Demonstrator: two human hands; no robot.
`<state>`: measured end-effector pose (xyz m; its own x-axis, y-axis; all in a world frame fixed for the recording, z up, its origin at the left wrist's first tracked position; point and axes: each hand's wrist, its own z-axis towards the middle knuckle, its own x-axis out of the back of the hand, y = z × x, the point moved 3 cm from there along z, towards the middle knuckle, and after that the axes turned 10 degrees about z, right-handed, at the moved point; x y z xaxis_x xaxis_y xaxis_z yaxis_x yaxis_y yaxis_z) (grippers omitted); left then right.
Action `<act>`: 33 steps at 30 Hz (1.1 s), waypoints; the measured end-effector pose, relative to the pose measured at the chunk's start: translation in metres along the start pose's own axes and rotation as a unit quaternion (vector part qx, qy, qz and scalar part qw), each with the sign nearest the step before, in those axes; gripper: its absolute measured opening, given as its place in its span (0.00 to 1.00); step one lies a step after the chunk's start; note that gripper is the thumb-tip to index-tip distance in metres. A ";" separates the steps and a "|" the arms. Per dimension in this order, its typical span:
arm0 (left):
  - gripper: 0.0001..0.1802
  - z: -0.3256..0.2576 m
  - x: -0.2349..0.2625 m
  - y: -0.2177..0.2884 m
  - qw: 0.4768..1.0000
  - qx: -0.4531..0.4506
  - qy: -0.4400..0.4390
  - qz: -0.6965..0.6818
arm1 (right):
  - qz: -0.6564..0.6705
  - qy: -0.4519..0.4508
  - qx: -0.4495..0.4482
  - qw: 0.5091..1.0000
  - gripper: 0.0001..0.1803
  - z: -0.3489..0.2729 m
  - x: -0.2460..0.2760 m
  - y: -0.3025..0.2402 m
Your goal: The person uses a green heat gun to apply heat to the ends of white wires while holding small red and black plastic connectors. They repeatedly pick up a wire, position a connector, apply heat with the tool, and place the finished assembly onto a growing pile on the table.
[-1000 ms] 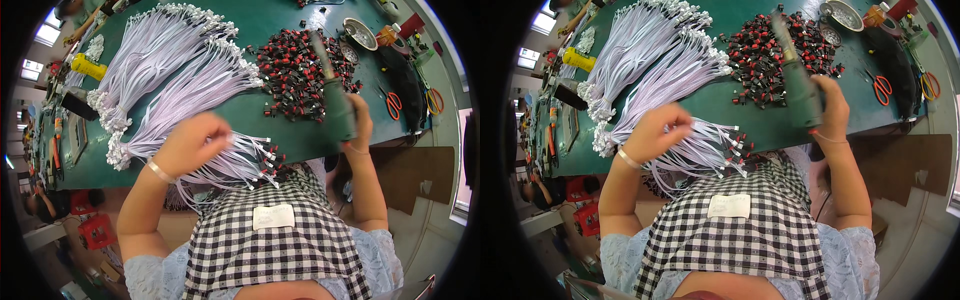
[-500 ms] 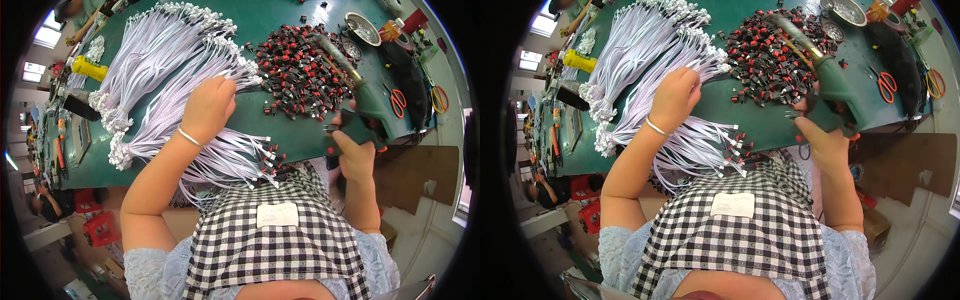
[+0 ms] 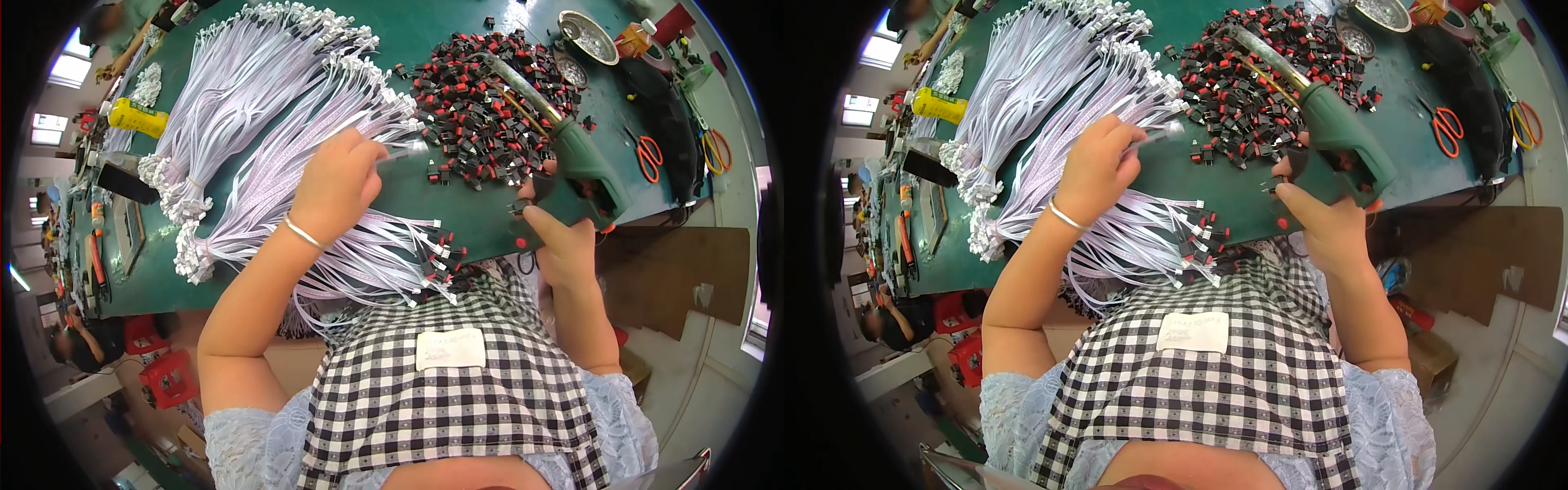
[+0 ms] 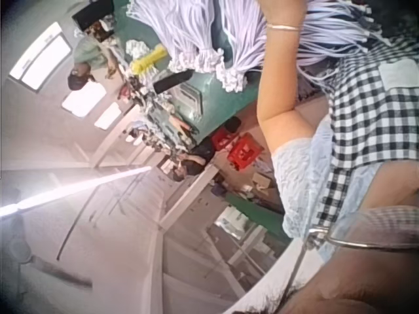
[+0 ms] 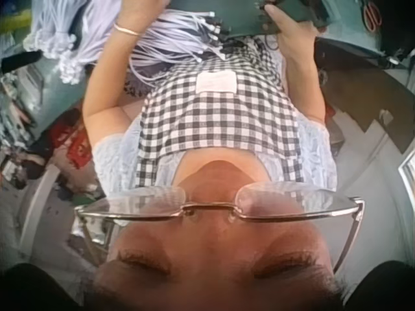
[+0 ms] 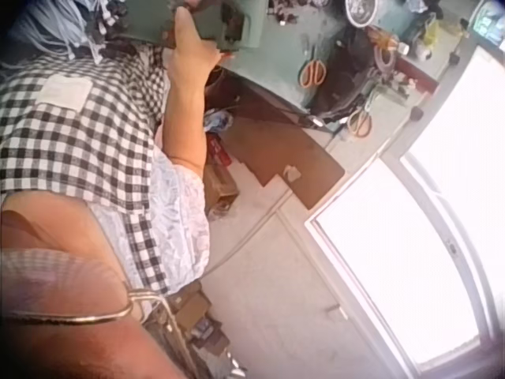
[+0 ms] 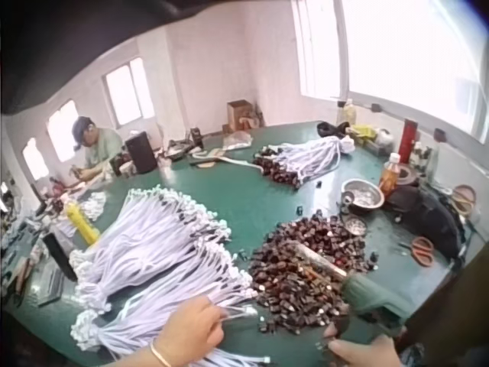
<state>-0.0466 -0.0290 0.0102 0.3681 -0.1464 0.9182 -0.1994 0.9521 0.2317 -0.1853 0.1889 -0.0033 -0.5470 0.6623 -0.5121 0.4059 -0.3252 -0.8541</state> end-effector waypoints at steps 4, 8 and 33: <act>0.10 -0.006 0.003 0.021 0.997 -0.028 -0.046 -0.058 | 0.019 -0.003 -0.056 0.998 0.31 0.002 -0.014 0.007; 0.13 -0.013 0.003 0.032 0.989 0.002 -0.132 -0.071 | 0.046 -0.042 -0.063 0.996 0.31 0.003 -0.023 0.018; 0.09 -0.037 0.014 0.037 0.757 0.275 -0.248 -0.538 | -0.074 -0.052 -0.095 0.991 0.08 0.001 -0.064 0.033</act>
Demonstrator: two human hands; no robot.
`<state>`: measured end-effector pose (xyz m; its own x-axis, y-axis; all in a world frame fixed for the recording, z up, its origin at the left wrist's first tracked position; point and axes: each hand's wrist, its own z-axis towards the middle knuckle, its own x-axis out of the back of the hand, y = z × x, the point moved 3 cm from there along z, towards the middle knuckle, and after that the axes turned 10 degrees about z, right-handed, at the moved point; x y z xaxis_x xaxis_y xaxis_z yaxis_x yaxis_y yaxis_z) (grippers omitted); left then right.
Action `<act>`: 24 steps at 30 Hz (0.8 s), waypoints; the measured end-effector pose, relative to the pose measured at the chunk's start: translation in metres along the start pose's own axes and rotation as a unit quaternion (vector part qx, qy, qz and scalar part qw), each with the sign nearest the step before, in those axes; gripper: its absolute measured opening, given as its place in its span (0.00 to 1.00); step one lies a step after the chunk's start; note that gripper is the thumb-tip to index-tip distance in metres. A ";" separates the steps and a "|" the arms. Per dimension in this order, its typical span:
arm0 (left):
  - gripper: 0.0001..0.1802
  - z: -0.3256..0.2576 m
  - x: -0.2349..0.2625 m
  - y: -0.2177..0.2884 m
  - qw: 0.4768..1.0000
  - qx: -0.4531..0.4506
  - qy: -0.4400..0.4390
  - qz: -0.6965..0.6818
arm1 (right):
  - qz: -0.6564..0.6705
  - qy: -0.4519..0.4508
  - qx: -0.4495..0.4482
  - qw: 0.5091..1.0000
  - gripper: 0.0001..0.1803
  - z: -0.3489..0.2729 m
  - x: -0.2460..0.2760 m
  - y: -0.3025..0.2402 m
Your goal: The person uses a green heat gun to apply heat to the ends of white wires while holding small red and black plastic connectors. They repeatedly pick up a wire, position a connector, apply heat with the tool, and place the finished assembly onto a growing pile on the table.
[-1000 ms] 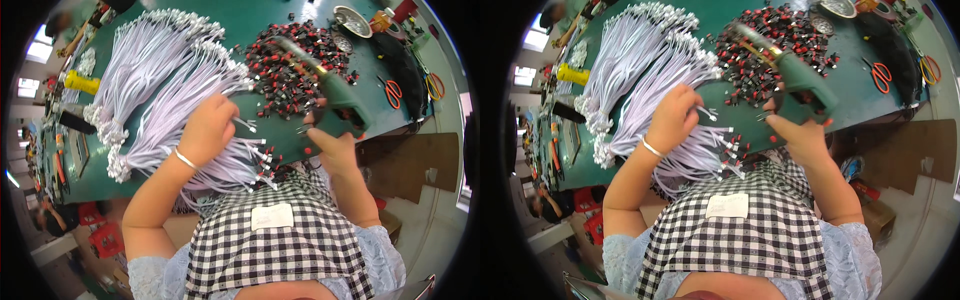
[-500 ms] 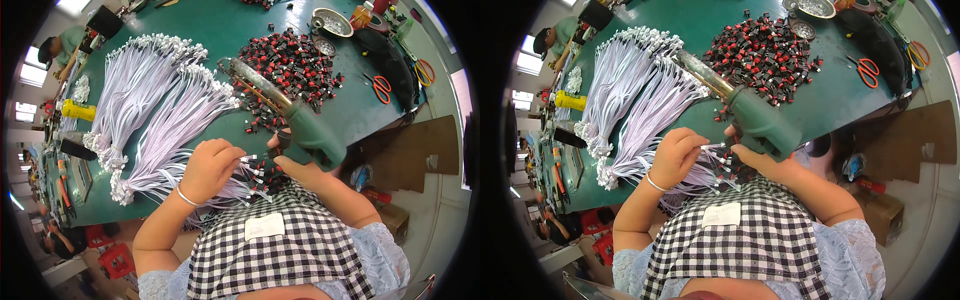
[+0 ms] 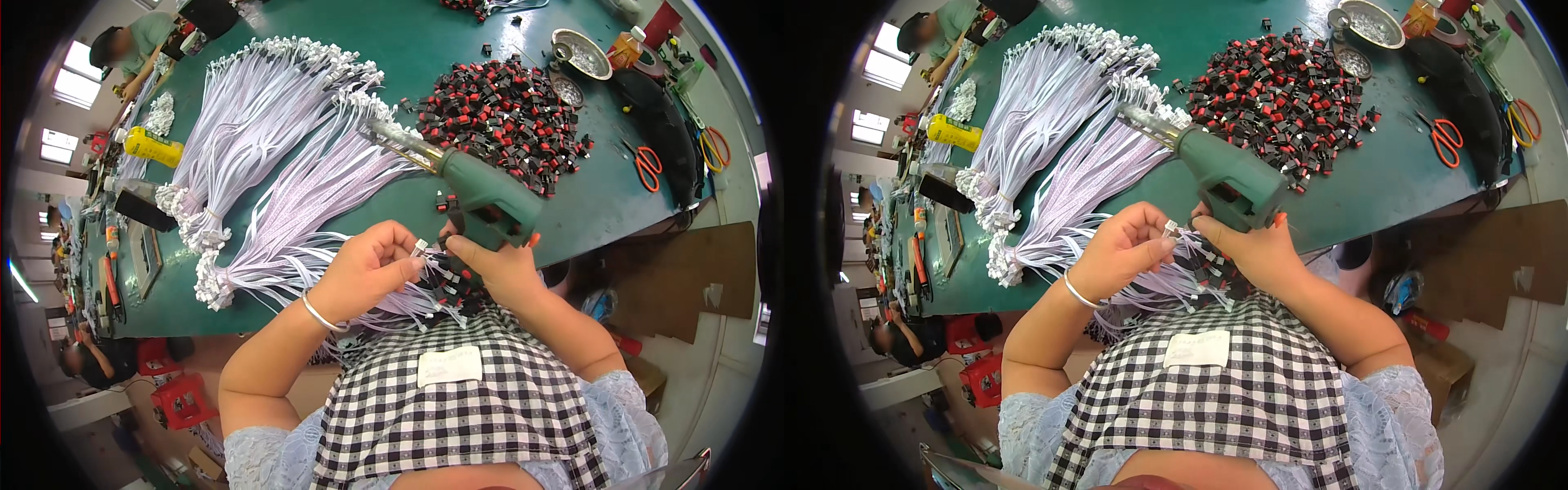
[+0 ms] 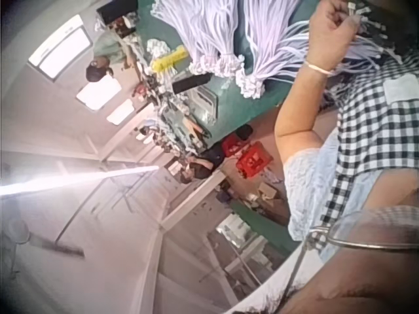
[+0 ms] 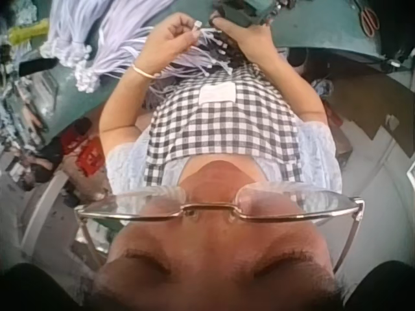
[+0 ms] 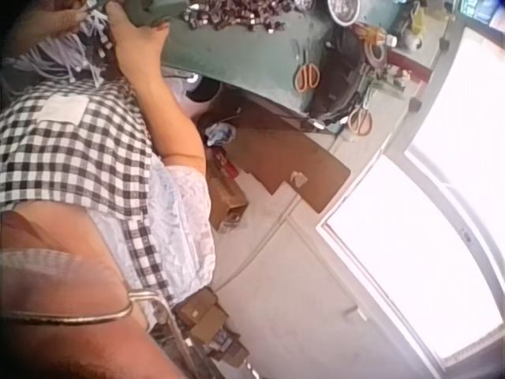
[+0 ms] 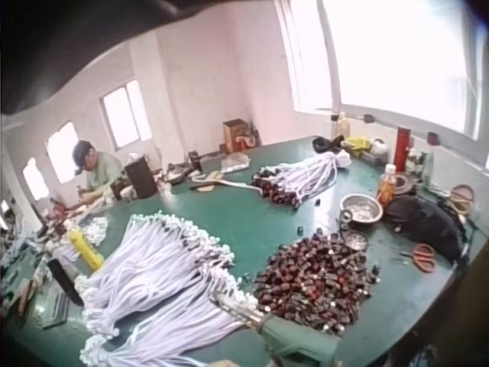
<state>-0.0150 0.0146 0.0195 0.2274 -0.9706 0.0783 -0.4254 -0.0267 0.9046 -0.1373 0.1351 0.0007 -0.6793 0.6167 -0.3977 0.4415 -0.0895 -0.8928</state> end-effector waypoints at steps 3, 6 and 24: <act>0.08 0.000 0.000 -0.004 1.000 0.014 0.013 -0.001 | 0.002 -0.010 0.009 1.000 0.08 0.001 -0.002 0.000; 0.06 0.000 0.000 -0.006 1.000 0.006 0.014 0.001 | 0.009 -0.021 0.002 1.000 0.08 0.001 -0.002 0.001; 0.03 0.005 -0.006 0.000 0.998 -0.037 0.022 -0.044 | 0.020 -0.028 -0.015 0.999 0.10 0.001 -0.004 0.004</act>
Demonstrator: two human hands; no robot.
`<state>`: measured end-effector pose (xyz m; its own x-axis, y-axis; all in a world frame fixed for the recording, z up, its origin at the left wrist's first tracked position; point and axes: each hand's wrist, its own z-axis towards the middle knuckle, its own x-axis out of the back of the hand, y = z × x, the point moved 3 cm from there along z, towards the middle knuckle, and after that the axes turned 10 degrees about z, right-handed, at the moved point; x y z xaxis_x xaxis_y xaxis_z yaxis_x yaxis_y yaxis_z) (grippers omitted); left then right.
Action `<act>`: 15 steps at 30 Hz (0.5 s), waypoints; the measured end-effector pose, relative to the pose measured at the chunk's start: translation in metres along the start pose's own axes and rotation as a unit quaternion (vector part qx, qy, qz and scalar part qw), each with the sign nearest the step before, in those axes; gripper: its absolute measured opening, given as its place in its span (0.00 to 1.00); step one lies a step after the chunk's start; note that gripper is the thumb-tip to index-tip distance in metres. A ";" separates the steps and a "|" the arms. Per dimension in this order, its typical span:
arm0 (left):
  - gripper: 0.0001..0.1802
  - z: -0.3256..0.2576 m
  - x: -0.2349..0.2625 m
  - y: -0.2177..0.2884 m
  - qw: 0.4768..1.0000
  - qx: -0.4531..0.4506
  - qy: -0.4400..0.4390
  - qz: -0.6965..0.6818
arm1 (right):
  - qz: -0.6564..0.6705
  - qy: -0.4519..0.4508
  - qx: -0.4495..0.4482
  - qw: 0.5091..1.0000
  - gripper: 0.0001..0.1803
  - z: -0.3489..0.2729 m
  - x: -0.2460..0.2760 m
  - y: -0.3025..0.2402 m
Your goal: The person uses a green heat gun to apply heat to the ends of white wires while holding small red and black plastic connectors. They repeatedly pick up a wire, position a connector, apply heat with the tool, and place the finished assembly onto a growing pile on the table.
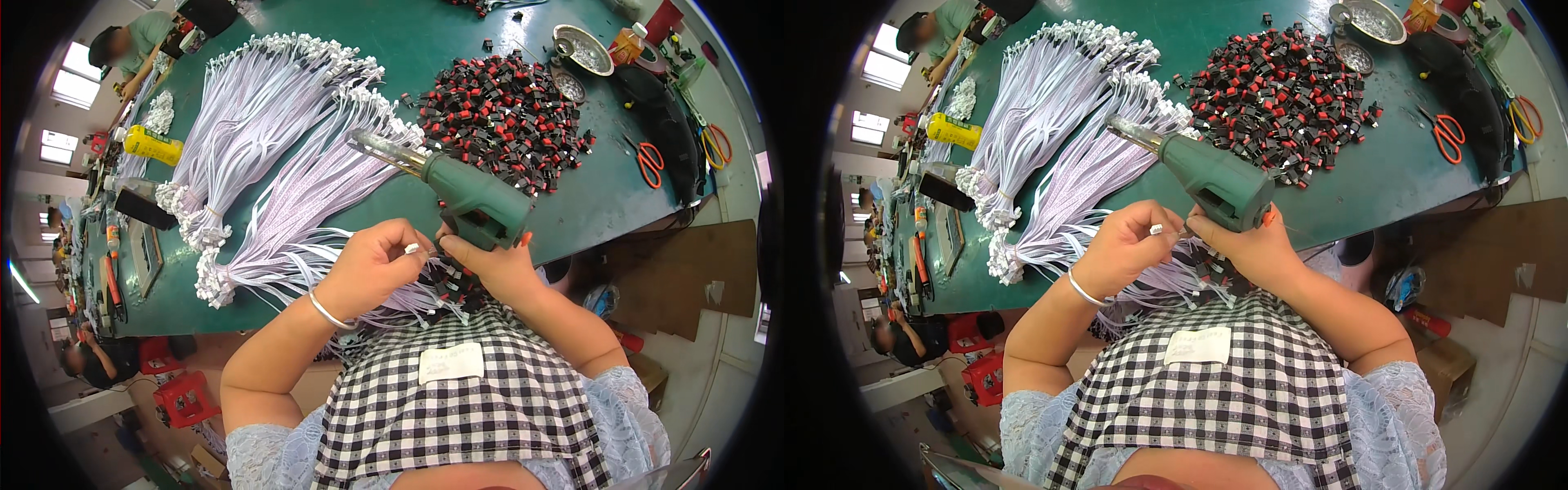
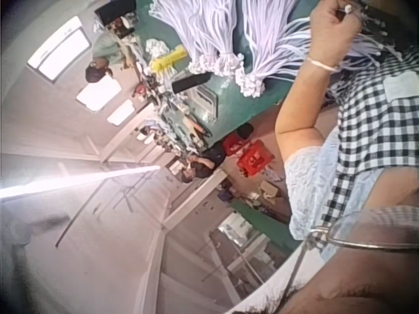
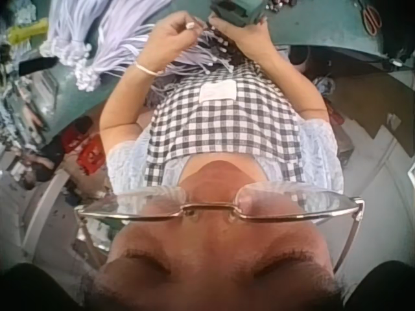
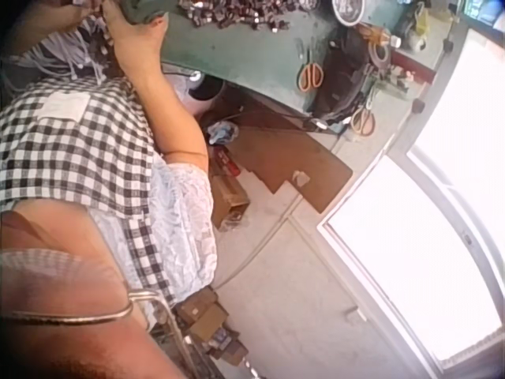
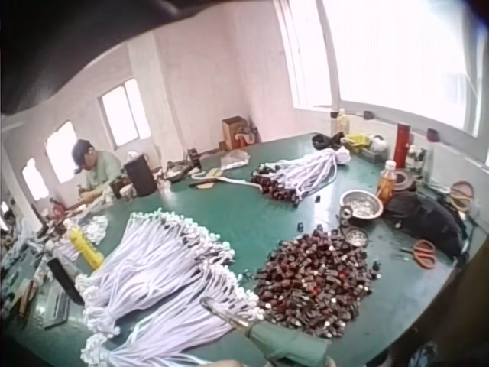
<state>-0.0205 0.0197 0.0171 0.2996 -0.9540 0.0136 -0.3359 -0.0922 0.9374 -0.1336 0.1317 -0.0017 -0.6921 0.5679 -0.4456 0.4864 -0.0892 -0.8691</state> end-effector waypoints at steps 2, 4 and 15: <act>0.03 0.002 -0.001 -0.001 1.000 -0.003 0.002 -0.004 | 0.003 -0.004 -0.003 1.000 0.10 0.000 0.000 0.000; 0.03 0.003 -0.001 -0.001 1.000 -0.007 0.005 -0.001 | -0.003 -0.007 -0.009 1.000 0.11 0.000 0.001 0.000; 0.03 0.013 0.000 -0.002 0.999 0.015 0.040 -0.015 | -0.265 0.002 0.127 0.956 0.18 -0.022 0.037 -0.015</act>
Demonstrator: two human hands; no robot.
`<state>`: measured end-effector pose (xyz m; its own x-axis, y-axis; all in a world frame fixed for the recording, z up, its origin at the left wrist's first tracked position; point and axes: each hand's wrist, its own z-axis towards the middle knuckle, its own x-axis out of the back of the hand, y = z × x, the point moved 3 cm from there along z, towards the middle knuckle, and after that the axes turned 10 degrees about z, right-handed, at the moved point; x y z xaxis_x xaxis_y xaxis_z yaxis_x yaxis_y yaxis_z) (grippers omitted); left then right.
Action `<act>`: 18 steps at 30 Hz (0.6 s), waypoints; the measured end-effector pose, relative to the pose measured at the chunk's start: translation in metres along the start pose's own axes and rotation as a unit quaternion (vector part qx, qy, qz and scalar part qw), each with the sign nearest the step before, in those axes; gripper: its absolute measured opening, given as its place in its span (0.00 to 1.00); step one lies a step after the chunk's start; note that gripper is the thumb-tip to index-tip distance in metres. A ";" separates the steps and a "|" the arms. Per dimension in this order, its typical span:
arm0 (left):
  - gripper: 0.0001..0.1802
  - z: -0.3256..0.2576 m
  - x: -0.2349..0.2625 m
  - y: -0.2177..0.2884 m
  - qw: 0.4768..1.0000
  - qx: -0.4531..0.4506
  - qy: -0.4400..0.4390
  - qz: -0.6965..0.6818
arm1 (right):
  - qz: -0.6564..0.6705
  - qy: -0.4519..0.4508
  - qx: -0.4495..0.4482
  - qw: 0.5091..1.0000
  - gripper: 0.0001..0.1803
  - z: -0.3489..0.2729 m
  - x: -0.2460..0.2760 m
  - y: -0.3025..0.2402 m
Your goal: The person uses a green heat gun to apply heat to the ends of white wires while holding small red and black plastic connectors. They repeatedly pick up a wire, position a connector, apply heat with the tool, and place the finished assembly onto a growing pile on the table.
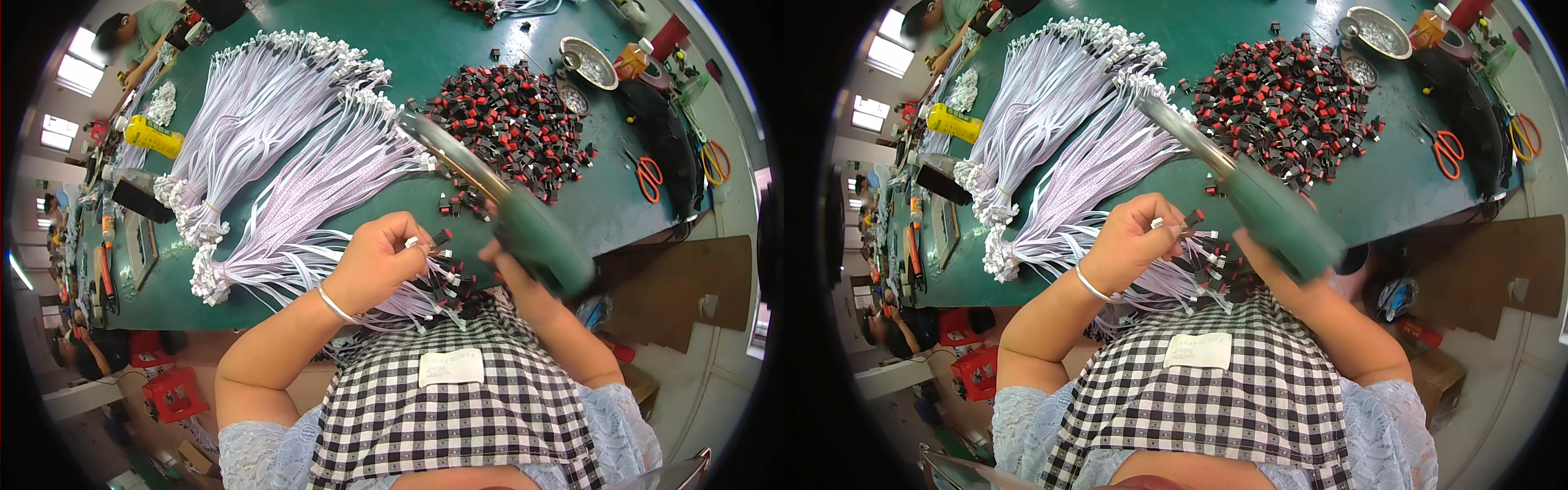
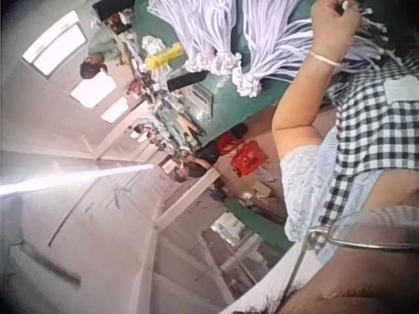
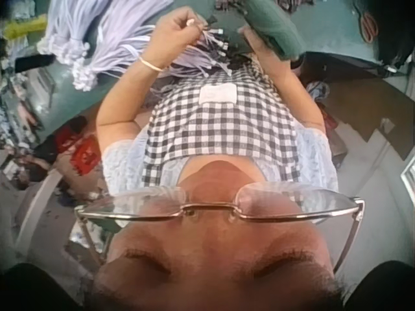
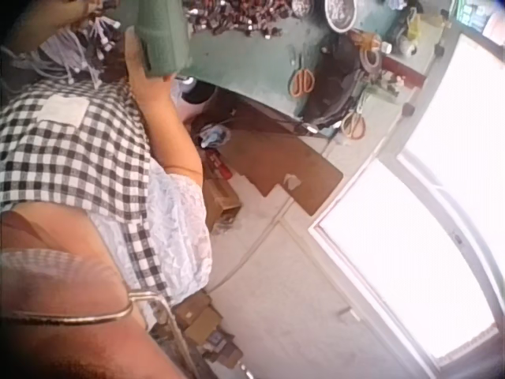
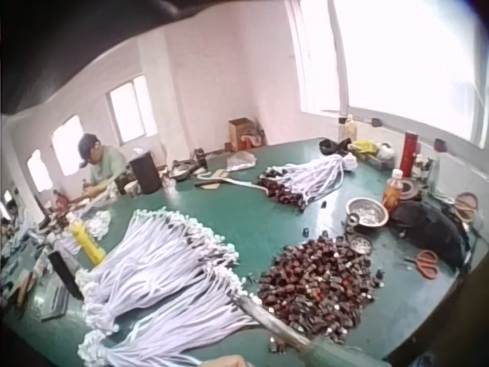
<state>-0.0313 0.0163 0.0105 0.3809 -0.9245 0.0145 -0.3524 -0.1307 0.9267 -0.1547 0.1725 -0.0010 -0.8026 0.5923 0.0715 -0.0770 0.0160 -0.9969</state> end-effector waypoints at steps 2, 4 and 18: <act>0.03 0.001 0.002 -0.003 1.000 0.002 0.003 0.003 | -0.065 -0.021 0.032 0.997 0.19 -0.019 0.016 0.004; 0.04 0.003 0.002 -0.005 1.000 -0.004 0.006 0.001 | 0.026 -0.008 -0.039 0.999 0.17 -0.041 0.026 0.012; 0.04 0.007 0.000 -0.008 0.998 -0.054 0.030 0.002 | -0.104 -0.112 0.038 0.987 0.11 -0.084 0.042 0.059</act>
<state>-0.0347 0.0145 0.0006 0.4304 -0.9019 0.0380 -0.2610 -0.0841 0.9617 -0.1433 0.2666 -0.0593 -0.8750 0.3884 0.2889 -0.2914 0.0539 -0.9551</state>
